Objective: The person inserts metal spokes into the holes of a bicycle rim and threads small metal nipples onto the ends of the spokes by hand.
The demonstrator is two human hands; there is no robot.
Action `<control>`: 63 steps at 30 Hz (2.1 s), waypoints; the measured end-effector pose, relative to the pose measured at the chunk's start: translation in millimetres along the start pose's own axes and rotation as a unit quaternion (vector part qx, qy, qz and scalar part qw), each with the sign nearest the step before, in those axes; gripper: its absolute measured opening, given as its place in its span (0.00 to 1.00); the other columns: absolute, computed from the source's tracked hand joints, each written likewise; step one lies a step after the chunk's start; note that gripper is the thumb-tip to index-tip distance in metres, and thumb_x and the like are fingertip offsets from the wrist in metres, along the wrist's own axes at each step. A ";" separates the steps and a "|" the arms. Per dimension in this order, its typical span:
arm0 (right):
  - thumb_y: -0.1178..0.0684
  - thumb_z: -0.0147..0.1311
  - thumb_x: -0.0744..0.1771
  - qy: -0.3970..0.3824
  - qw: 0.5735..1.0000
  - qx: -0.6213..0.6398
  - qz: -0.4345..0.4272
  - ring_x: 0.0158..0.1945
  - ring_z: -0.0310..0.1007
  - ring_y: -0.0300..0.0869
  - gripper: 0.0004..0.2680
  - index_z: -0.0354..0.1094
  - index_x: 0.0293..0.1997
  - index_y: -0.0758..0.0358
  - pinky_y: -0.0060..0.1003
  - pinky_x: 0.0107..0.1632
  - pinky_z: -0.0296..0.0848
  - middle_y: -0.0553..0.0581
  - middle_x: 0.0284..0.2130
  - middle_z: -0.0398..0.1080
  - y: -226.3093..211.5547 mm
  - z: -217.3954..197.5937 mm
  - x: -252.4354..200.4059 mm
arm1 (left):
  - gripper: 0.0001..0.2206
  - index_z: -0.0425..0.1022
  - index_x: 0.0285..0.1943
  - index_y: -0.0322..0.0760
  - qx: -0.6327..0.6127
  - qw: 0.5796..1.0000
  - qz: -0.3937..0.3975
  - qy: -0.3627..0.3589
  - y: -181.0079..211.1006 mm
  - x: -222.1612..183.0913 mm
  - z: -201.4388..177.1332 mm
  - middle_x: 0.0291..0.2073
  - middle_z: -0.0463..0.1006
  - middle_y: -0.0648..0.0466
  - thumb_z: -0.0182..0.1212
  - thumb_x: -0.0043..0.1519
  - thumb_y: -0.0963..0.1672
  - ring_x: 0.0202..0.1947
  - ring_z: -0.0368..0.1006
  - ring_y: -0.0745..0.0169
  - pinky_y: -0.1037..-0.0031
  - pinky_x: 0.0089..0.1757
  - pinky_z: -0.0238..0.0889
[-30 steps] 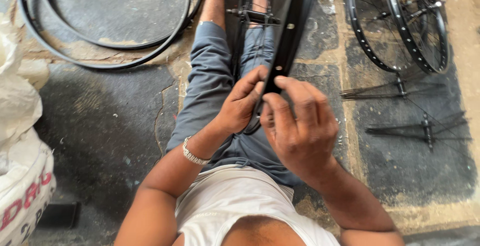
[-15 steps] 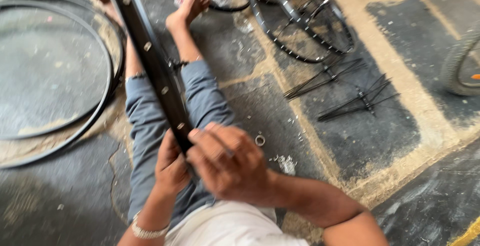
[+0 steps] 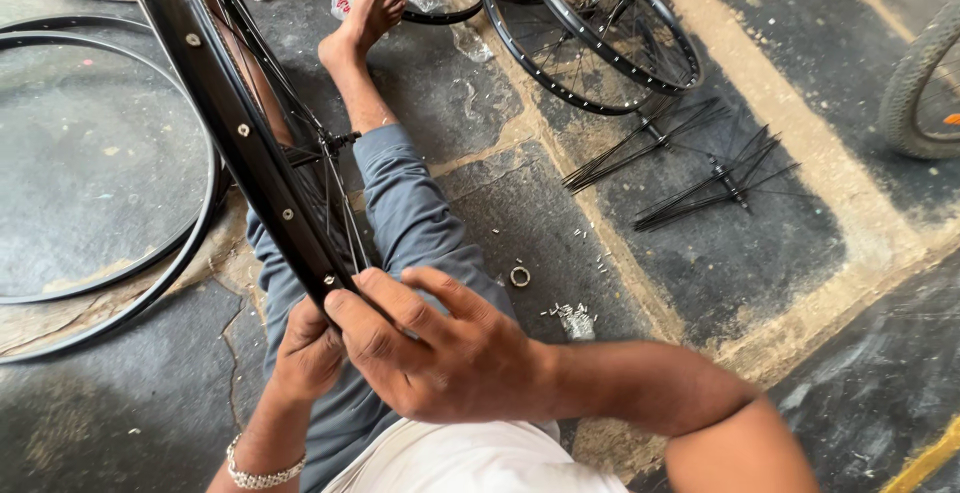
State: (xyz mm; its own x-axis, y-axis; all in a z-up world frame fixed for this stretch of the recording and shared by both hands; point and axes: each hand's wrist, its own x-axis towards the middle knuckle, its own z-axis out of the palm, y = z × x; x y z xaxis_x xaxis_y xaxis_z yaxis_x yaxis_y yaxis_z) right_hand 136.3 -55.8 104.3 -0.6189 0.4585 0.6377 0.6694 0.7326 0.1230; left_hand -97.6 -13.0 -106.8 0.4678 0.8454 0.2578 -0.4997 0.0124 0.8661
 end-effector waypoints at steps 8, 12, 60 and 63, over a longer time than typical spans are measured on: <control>0.51 0.59 0.72 0.018 0.999 -0.040 0.010 0.65 0.62 0.47 0.07 0.75 0.51 0.62 0.44 0.65 0.69 0.56 0.59 0.67 7.8 2.8 0.6 | 0.11 0.72 0.61 0.28 0.010 1.000 -0.009 -0.002 7.4 17.6 15.7 0.50 0.76 0.55 0.58 0.73 0.41 0.51 0.70 0.70 0.77 0.53 0.64; 0.51 0.60 0.72 0.044 0.997 -0.007 0.062 0.62 0.65 0.46 0.07 0.74 0.50 0.61 0.42 0.63 0.71 0.55 0.57 0.67 0.2 6.1 2.3 | 0.21 0.58 0.73 0.40 -0.140 0.990 0.014 -0.011 14.3 26.3 37.5 0.56 0.71 0.56 0.57 0.71 0.41 0.55 0.68 0.69 0.77 0.56 0.63; 0.66 0.47 0.63 -0.239 0.753 -0.088 0.606 0.55 0.69 0.59 0.19 0.70 0.60 0.62 0.51 0.54 0.72 0.66 0.54 0.70 110.2 168.4 -452.2 | 0.09 0.72 0.47 0.37 -0.022 0.996 0.009 0.080 94.5 10.7 72.7 0.30 0.80 0.46 0.52 0.73 0.47 0.29 0.77 0.52 0.59 0.35 0.72; 0.57 0.47 0.72 -0.281 0.754 -0.030 0.593 0.58 0.69 0.60 0.10 0.73 0.57 0.65 0.53 0.58 0.71 0.67 0.52 0.71 99.1 178.8 -464.2 | 0.22 0.77 0.41 0.20 -0.256 0.955 -0.144 0.040 99.6 25.5 69.4 0.32 0.79 0.37 0.52 0.71 0.50 0.34 0.75 0.44 0.54 0.41 0.69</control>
State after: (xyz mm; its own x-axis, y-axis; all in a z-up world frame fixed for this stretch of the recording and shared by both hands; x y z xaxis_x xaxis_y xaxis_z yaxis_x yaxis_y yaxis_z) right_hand 416.5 -106.1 -315.5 0.3647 0.9264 -0.0942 0.8959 -0.3766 -0.2356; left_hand -84.8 -27.3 15.8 0.5921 0.8058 -0.0110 -0.6595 0.4924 0.5680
